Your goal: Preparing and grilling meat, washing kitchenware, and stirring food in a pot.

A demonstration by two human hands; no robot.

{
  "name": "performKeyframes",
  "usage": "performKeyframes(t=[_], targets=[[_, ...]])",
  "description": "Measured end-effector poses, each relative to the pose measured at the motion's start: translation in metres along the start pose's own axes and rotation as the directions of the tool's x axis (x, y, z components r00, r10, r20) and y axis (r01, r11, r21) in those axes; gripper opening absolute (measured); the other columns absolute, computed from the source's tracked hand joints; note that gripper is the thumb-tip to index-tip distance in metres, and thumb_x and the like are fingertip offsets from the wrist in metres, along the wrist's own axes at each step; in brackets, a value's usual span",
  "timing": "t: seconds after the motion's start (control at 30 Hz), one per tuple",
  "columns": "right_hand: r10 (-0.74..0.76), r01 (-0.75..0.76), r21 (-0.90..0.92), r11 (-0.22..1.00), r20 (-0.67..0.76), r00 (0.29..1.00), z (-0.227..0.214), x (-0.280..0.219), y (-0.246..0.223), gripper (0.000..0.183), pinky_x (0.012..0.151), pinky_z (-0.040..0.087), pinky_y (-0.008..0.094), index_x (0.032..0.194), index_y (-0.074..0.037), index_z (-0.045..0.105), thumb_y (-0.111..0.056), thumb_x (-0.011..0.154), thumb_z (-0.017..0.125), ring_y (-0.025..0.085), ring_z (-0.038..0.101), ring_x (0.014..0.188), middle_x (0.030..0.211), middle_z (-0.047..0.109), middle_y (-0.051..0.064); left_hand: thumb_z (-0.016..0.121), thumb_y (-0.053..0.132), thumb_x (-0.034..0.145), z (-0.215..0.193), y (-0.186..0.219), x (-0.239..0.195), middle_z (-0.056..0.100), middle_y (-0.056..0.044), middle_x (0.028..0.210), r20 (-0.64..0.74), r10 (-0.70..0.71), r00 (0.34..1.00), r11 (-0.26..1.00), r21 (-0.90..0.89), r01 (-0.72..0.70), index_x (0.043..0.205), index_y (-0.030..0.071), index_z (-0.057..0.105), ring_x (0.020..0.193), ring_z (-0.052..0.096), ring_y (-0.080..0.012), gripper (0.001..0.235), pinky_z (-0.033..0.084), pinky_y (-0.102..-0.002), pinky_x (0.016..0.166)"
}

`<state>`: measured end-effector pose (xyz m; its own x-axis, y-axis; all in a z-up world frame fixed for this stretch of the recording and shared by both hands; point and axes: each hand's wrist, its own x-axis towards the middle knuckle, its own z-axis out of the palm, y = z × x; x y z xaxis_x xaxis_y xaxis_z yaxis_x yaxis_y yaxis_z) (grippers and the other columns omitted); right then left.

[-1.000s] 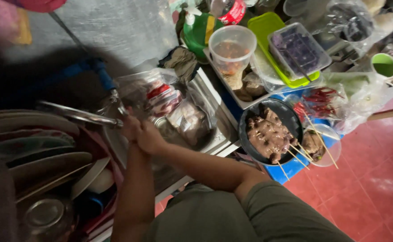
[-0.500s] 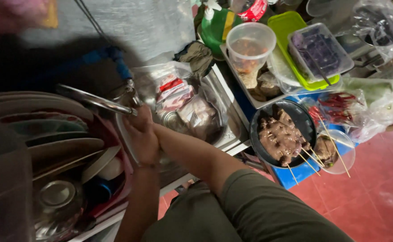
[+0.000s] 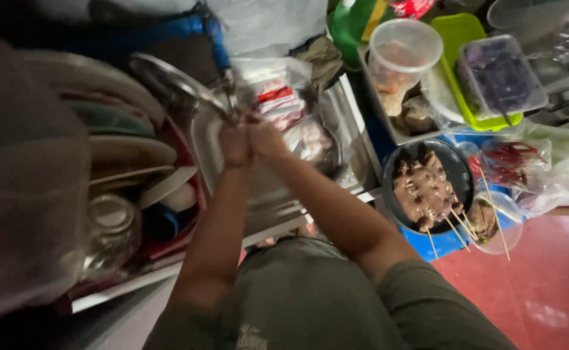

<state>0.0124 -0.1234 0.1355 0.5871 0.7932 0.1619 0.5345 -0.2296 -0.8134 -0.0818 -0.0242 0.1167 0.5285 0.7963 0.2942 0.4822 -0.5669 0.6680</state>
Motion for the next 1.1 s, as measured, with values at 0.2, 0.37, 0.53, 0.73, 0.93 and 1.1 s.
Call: performKeyframes(t=[0.2,0.37,0.53,0.73,0.93,1.1], targets=[[0.404,-0.403,0.05,0.914,-0.016,0.915,-0.06,-0.036,-0.037,0.029,0.073,0.057,0.04,0.108,-0.015,0.077,-0.035,0.093,0.062,0.026,0.075,0.08,0.088,0.077,0.014,0.068,0.025,0.095,0.022,-0.018,0.012,0.067,-0.019,0.111,-0.025,0.139,0.99,0.982,0.134,-0.135,0.112,0.004,0.064,0.103,0.066,-0.0377,0.027,0.053,-0.047,0.089],[0.442,-0.447,-0.068,0.892,-0.077,0.894,-0.075,-0.096,-0.025,0.036,0.073,0.057,0.044,0.099,-0.01,0.077,-0.043,0.092,0.064,0.032,0.074,0.077,0.085,0.073,0.019,0.069,0.024,0.096,0.015,-0.054,0.02,0.071,-0.018,0.105,-0.046,0.239,0.97,0.943,0.25,-0.221,0.102,0.006,0.072,0.101,0.068,-0.0382,0.02,0.054,-0.047,0.09],[0.392,-0.365,-0.251,0.896,0.065,0.918,-0.105,-0.121,-0.047,0.029,0.079,0.055,0.049,0.099,-0.01,0.076,-0.035,0.086,0.069,0.035,0.071,0.084,0.092,0.074,0.017,0.077,0.036,0.092,-0.013,-0.077,0.034,0.07,-0.022,0.116,-0.057,0.186,0.981,0.963,0.208,-0.17,0.105,0.001,0.071,0.11,0.063,-0.042,0.038,0.051,-0.048,0.1],[0.12,-0.101,-0.099,0.99,0.204,0.972,-0.159,-0.155,-0.104,0.026,0.09,0.055,0.043,0.102,-0.01,0.076,-0.033,0.094,0.068,0.029,0.071,0.1,0.109,0.074,0.012,0.073,0.039,0.087,-0.02,-0.047,0.048,0.067,-0.014,0.135,0.445,-0.029,0.895,0.472,0.796,-0.38,0.117,0.01,0.077,0.128,0.059,-0.0316,0.041,0.044,-0.049,0.11],[0.008,0.017,0.225,0.974,-0.112,0.994,-0.31,-0.277,-0.137,0.05,0.091,0.057,0.037,0.123,-0.003,0.067,0.012,0.076,0.058,0.024,0.068,0.105,0.117,0.068,0.013,0.063,0.029,0.097,-0.034,-0.026,-0.003,0.066,-0.004,0.138,0.102,0.348,0.932,0.596,0.743,-0.304,0.132,0.016,0.073,0.144,0.05,-0.0213,0.039,0.023,-0.072,0.108],[0.497,-0.367,0.577,0.729,-0.078,0.864,-0.453,-0.436,-0.113,0.064,0.083,0.062,0.034,0.146,-0.008,0.054,0.02,0.089,0.045,0.022,0.076,0.09,0.102,0.073,0.02,0.072,0.037,0.105,-0.028,0.052,-0.074,0.071,-0.018,0.133,0.23,-0.338,0.913,0.937,-0.004,0.348,0.131,0.004,0.071,0.127,0.065,-0.029,0.042,0.05,-0.041,0.115]])
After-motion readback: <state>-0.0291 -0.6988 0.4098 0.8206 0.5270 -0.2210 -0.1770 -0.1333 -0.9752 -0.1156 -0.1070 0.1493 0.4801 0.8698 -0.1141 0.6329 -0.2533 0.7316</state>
